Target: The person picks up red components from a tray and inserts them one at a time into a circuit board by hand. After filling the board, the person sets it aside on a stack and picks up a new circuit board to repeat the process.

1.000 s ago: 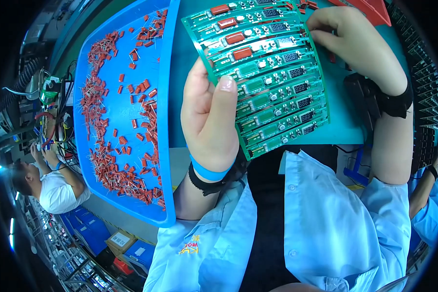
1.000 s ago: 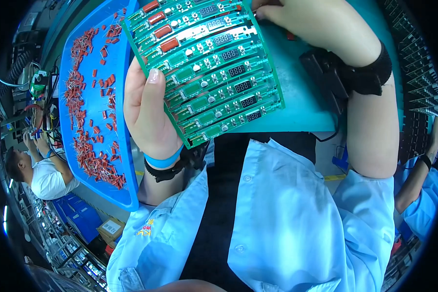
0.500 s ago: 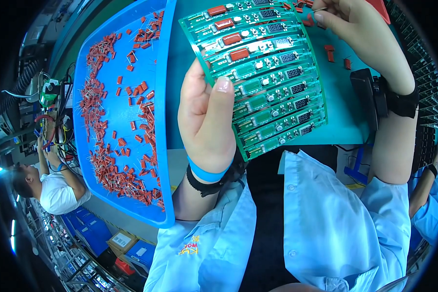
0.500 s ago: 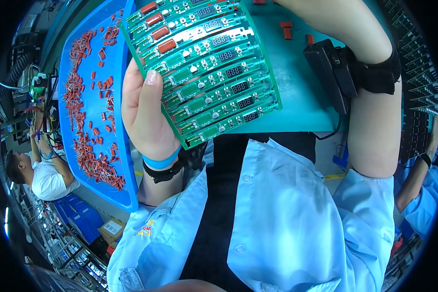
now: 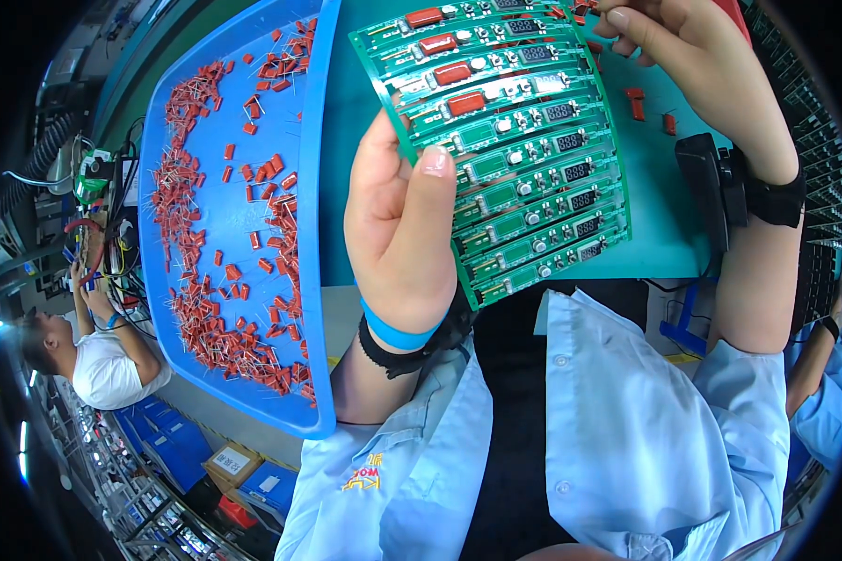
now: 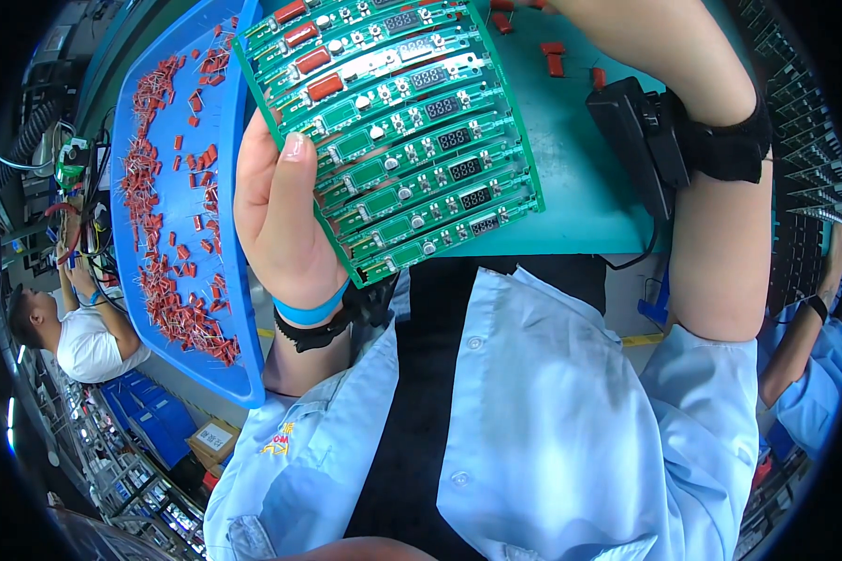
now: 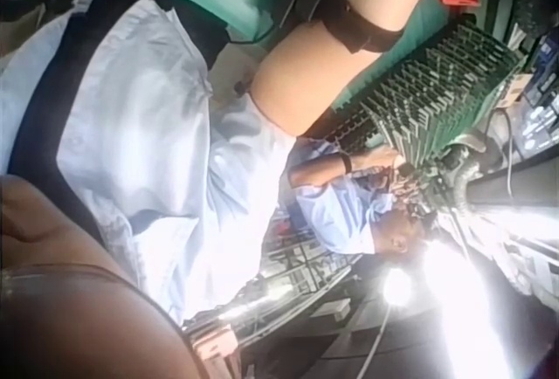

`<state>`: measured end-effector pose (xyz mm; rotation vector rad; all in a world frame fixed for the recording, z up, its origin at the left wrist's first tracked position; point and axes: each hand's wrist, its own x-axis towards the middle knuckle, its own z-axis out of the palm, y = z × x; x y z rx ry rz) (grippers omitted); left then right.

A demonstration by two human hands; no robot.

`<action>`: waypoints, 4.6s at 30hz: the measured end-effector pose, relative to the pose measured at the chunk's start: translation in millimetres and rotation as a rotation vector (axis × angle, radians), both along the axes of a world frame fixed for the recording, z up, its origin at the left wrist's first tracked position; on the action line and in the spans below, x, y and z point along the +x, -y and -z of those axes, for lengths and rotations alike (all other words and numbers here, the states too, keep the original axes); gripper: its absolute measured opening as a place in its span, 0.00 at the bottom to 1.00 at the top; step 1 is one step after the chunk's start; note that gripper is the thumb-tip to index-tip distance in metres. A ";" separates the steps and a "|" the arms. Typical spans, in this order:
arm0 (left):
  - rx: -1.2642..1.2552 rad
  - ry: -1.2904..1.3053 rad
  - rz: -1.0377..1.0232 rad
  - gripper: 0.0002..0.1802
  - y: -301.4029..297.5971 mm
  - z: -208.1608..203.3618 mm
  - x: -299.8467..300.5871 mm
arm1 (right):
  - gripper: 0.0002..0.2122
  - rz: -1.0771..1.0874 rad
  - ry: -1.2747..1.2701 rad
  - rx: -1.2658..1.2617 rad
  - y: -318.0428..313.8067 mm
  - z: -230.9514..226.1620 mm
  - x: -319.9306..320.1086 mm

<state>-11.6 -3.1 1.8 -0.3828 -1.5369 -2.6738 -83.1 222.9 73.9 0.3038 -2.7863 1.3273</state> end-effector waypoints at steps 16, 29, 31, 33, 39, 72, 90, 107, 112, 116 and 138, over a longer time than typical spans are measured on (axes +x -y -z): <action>0.038 -0.003 0.046 0.25 -3.3 -0.7 -2.3 | 0.06 -0.191 -0.340 0.147 11.2 -18.7 23.8; 0.046 0.081 0.060 0.25 -2.3 -2.3 -1.1 | 0.08 -0.351 -0.380 0.064 46.2 -11.9 38.5; 0.032 0.095 0.055 0.25 -2.9 -2.2 -1.5 | 0.08 -0.353 -0.354 0.068 52.7 -12.9 39.3; 0.044 0.082 0.051 0.25 -4.0 -1.5 -1.6 | 0.08 -0.353 -0.330 0.075 49.4 -14.6 38.9; 0.030 0.081 0.026 0.24 -4.2 -0.2 -0.1 | 0.08 -0.346 -0.261 0.098 53.3 -14.5 39.1; -0.020 0.042 0.004 0.25 -2.8 1.5 2.2 | 0.09 -0.358 -0.046 0.147 59.6 -19.7 40.8; 0.042 -0.044 0.046 0.21 -3.9 6.0 -1.8 | 0.08 -0.459 -0.222 0.189 50.7 -1.2 39.0; -0.051 -0.010 -0.047 0.20 -10.5 -1.7 -0.4 | 0.07 -0.528 -0.364 0.242 47.1 2.0 42.7; -0.076 0.024 -0.068 0.20 -10.9 -3.9 1.1 | 0.08 -0.518 -0.361 0.226 46.2 2.6 43.1; -0.069 0.013 -0.052 0.20 -10.8 -3.5 0.8 | 0.08 -0.516 -0.352 0.211 46.0 3.3 43.5; -0.155 -0.073 -0.055 0.21 -5.5 -1.8 1.5 | 0.08 -0.564 -0.339 0.097 45.8 10.9 43.4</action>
